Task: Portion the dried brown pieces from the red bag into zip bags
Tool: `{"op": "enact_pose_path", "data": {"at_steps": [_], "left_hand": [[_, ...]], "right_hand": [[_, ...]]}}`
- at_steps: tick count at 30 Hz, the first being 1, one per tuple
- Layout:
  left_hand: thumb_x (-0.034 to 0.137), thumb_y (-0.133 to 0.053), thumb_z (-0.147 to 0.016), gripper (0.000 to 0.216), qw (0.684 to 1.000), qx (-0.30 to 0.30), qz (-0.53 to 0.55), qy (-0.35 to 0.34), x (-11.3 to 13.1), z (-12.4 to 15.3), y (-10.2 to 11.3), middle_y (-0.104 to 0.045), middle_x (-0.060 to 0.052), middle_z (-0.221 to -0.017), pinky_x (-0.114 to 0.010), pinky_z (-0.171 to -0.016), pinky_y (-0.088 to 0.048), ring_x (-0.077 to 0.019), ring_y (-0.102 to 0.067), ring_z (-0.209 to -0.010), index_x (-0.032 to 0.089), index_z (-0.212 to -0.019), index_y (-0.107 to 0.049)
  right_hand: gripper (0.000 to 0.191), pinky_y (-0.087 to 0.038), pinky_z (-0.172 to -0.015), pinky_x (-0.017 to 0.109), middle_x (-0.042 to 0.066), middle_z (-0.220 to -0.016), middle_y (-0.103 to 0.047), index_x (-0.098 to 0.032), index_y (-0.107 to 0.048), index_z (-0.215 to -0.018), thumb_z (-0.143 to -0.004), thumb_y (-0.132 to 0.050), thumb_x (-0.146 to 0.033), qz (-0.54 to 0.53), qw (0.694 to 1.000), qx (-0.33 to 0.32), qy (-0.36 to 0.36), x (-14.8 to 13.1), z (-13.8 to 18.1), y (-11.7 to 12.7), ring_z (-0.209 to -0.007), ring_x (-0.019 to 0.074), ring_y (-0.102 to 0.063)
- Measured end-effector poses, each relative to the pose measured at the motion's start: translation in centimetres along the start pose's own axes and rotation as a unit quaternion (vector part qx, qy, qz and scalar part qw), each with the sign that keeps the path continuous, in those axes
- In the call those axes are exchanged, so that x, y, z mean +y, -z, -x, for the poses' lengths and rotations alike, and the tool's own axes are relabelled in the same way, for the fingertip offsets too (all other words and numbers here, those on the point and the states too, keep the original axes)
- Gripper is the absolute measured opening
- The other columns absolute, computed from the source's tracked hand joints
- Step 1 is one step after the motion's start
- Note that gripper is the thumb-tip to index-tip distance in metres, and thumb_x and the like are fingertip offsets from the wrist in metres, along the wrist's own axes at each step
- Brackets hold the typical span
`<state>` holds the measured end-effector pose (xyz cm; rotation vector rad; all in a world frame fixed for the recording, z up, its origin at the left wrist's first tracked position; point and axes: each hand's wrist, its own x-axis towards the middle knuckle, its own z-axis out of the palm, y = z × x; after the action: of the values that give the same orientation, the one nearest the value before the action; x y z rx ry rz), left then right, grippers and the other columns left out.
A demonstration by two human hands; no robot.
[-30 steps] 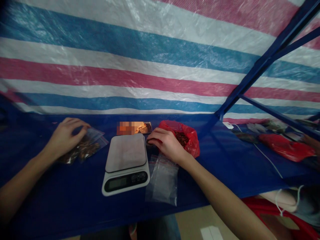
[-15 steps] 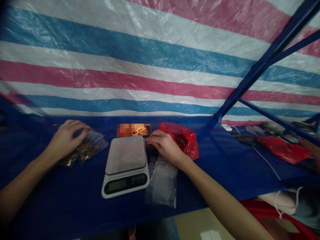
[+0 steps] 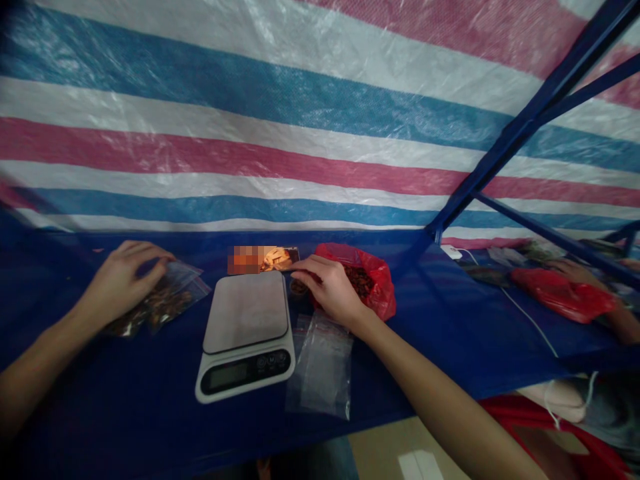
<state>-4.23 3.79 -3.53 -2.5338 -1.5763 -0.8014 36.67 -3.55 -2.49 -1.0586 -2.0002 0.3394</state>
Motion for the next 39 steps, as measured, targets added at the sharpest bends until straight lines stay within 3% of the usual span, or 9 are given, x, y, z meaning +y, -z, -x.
{"op": "enact_pose_path", "data": {"at_steps": [4,8,24,32,36,39], "left_hand": [[0.041,-0.043,-0.097,0.039,1.0,0.008,0.0,-0.011,-0.3,0.1,-0.2,-0.077,-0.011,-0.099,-0.047,-0.097,-0.049,-0.0318,-0.063,-0.103,0.019,-0.093,-0.075],[0.041,-0.044,-0.098,0.038,1.0,0.009,0.001,-0.015,-0.4,0.1,-0.2,-0.077,-0.011,-0.098,-0.047,-0.098,-0.049,-0.0312,-0.063,-0.102,0.018,-0.094,-0.074],[0.042,-0.044,-0.097,0.038,1.0,0.003,0.009,-0.009,-0.4,0.1,-0.3,-0.077,-0.01,-0.098,-0.048,-0.098,-0.048,-0.0314,-0.063,-0.103,0.019,-0.091,-0.074],[0.041,-0.046,-0.096,0.035,1.0,0.001,0.029,-0.006,-0.6,0.0,-0.6,-0.078,-0.01,-0.098,-0.049,-0.099,-0.049,-0.0315,-0.064,-0.103,0.02,-0.091,-0.074],[0.041,-0.048,-0.095,0.032,0.999,0.008,0.037,0.006,-0.6,0.0,-0.6,-0.078,-0.01,-0.101,-0.048,-0.1,-0.049,-0.0316,-0.064,-0.106,0.022,-0.092,-0.074],[0.04,-0.048,-0.094,0.03,0.999,0.016,0.037,0.01,-0.6,0.0,-0.4,-0.079,-0.009,-0.101,-0.047,-0.101,-0.048,-0.0311,-0.065,-0.107,0.023,-0.091,-0.073]], "right_hand": [[0.019,-0.058,-0.085,0.03,0.005,-0.104,-0.081,-0.022,-0.079,-0.112,-0.103,-0.065,-0.015,0.0,1.0,0.0,0.002,-0.5,0.3,0.7,-0.093,0.0195,-0.077],[0.026,-0.059,-0.086,0.032,0.001,-0.095,-0.082,-0.025,-0.078,-0.12,-0.104,-0.061,-0.013,-0.027,0.999,-0.026,0.006,-0.5,0.5,1.1,-0.089,0.0186,-0.077],[0.027,-0.059,-0.087,0.035,0.002,-0.094,-0.082,-0.024,-0.078,-0.12,-0.105,-0.058,-0.016,-0.022,1.0,-0.006,-0.02,0.2,0.6,1.3,-0.09,0.0202,-0.077],[0.026,-0.057,-0.094,0.035,0.002,-0.097,-0.085,-0.025,-0.079,-0.12,-0.105,-0.058,-0.02,-0.051,0.998,-0.009,-0.037,0.1,0.4,1.9,-0.096,0.0205,-0.079],[0.022,-0.057,-0.087,0.033,0.002,-0.091,-0.082,-0.023,-0.08,-0.113,-0.105,-0.06,-0.025,-0.062,0.997,0.009,-0.038,0.7,0.0,3.0,-0.088,0.0195,-0.078],[0.017,-0.057,-0.077,0.03,0.002,-0.083,-0.08,-0.02,-0.078,-0.107,-0.104,-0.062,-0.025,-0.102,0.993,-0.032,-0.044,-0.3,0.0,3.9,-0.077,0.0175,-0.076]]}}
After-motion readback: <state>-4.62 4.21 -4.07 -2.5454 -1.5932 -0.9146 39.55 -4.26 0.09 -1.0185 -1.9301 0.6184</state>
